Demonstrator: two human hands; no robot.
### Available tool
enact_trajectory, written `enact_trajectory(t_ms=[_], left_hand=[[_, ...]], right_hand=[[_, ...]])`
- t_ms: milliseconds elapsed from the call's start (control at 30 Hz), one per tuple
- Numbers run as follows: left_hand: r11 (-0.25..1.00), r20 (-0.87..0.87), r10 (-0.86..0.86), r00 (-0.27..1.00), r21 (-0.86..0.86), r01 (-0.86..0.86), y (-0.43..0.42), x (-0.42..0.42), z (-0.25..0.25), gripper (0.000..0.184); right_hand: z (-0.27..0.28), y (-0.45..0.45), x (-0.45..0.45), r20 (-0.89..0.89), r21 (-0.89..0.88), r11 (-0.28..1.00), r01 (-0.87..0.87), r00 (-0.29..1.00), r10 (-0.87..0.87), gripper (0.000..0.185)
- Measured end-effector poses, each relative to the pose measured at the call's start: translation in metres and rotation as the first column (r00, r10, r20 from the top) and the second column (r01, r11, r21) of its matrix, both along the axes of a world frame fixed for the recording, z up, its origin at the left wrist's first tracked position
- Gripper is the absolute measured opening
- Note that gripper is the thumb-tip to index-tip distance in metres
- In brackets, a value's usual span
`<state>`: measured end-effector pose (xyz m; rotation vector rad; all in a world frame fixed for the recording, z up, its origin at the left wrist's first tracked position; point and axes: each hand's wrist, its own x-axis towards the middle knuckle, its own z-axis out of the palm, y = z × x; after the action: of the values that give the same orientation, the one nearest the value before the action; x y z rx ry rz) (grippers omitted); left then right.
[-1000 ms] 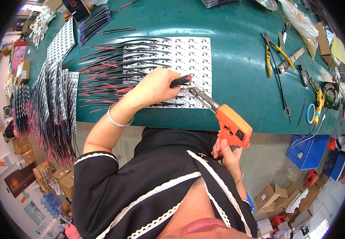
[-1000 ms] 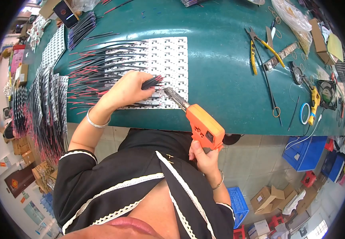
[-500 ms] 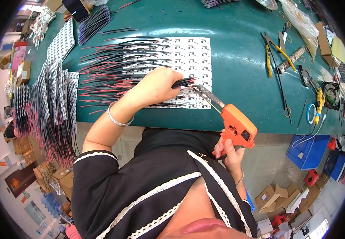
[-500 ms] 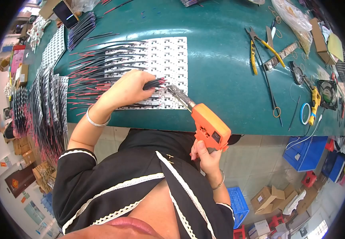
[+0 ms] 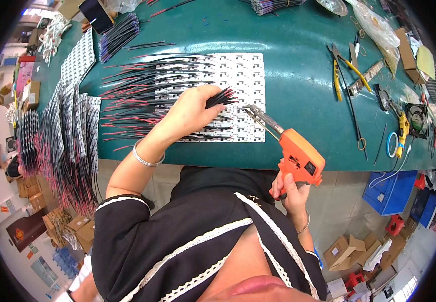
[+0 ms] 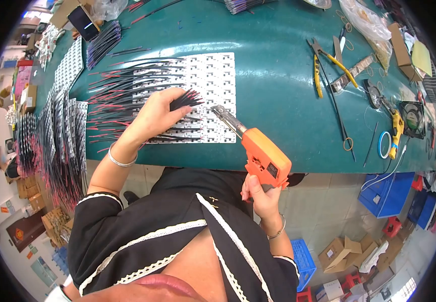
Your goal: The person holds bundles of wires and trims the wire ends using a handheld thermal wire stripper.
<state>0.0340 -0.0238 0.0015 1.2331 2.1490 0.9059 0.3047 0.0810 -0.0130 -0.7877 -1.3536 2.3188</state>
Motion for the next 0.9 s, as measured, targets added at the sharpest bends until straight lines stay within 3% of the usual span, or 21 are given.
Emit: enact_trajectory(t_ms=[67, 167, 267, 367, 900], left_hand=[[0.998, -0.02, 0.035, 0.999, -0.06, -0.036, 0.0011, -0.0018, 0.0004, 0.021], [1.0, -0.009, 0.018, 1.0, -0.013, -0.019, 0.0021, -0.001, -0.001, 0.02], [0.999, 0.005, 0.02, 1.0, -0.03, -0.02, 0.0034, 0.0011, 0.0, 0.02], [0.999, -0.05, 0.023, 0.999, -0.035, -0.024, 0.0048, 0.0036, -0.0034, 0.022], [0.999, -0.17, 0.011, 0.985, -0.048, -0.019, 0.0061, 0.0054, -0.0085, 0.021]], right_hand=[[-0.0003, -0.0001, -0.0021, -0.005, 0.015, 1.0, 0.002, 1.0, -0.002, 0.025], [-0.0004, 0.0007, -0.0034, 0.0, 0.022, 0.999, -0.023, 1.0, 0.023, 0.023], [-0.0027, 0.0021, -0.0013, 0.032, 0.035, 0.995, -0.088, 0.996, 0.087, 0.039], [0.0001, 0.0015, -0.0015, 0.085, 0.011, 0.995, -0.1, 0.991, 0.099, 0.039], [-0.0067, 0.0018, -0.007, 0.116, 0.005, 0.992, -0.129, 0.985, 0.128, 0.032]])
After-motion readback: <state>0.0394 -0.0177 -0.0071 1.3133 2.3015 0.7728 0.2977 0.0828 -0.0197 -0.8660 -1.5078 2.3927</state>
